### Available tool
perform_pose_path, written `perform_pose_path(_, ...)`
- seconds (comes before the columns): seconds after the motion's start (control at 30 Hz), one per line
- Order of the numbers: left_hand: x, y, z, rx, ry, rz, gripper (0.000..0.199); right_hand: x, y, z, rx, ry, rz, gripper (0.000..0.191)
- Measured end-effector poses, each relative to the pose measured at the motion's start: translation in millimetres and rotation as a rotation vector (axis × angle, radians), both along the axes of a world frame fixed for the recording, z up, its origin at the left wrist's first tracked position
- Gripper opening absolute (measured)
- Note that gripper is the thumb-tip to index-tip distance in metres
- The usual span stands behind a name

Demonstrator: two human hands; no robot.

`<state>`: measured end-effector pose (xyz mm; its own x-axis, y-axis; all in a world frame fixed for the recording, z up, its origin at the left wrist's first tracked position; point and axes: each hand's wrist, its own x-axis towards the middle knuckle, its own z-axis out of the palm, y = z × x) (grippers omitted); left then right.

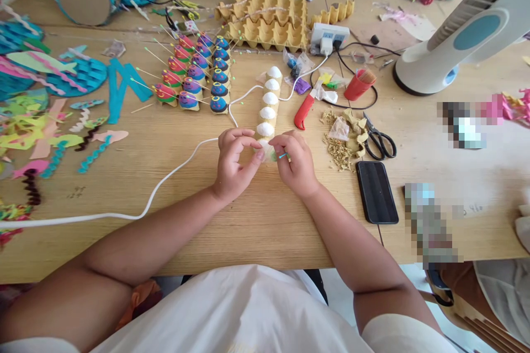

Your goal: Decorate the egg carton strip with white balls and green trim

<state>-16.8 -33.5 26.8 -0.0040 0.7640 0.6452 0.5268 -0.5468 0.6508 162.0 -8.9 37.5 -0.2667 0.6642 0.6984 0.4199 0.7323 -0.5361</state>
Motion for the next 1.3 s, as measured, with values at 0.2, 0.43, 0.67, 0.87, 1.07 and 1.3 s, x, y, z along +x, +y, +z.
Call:
perform_pose_path(0.2, -0.4, -1.9, 0.7, -0.023, 0.029, -0.027, 0.008, 1.7, 0.4, -2.1, 0.004, -0.026, 0.004, 0.023)
perform_pose_path(0.43, -2.1, -1.0, 1.5, -0.041, 0.044, -0.134, 0.015, 3.5, 2.2, -6.2, 0.008, -0.004, 0.019, 0.026)
perform_pose_path(0.67, -0.1, 1.3, -1.2, 0.036, 0.101, -0.19, 0.01, -0.8, -1.4, -4.9, -0.111, 0.119, 0.053, 0.014)
perform_pose_path(0.87, -2.7, 2.0, -0.2, 0.032, 0.12, -0.094, 0.019, 0.5, -4.6, -3.9, -0.328, 0.164, 0.161, 0.039)
perform_pose_path(1.07, -3.9, 3.4, -1.9, 0.085, 0.079, -0.02, 0.02, 3.7, -4.4, -2.2, -0.473, 0.104, 0.271, 0.056)
perform_pose_path(1.3, -2.8, 2.5, -1.3, 0.131, 0.035, -0.006, 0.016, 6.8, 0.5, -4.4, -0.517, 0.196, 0.244, 0.058)
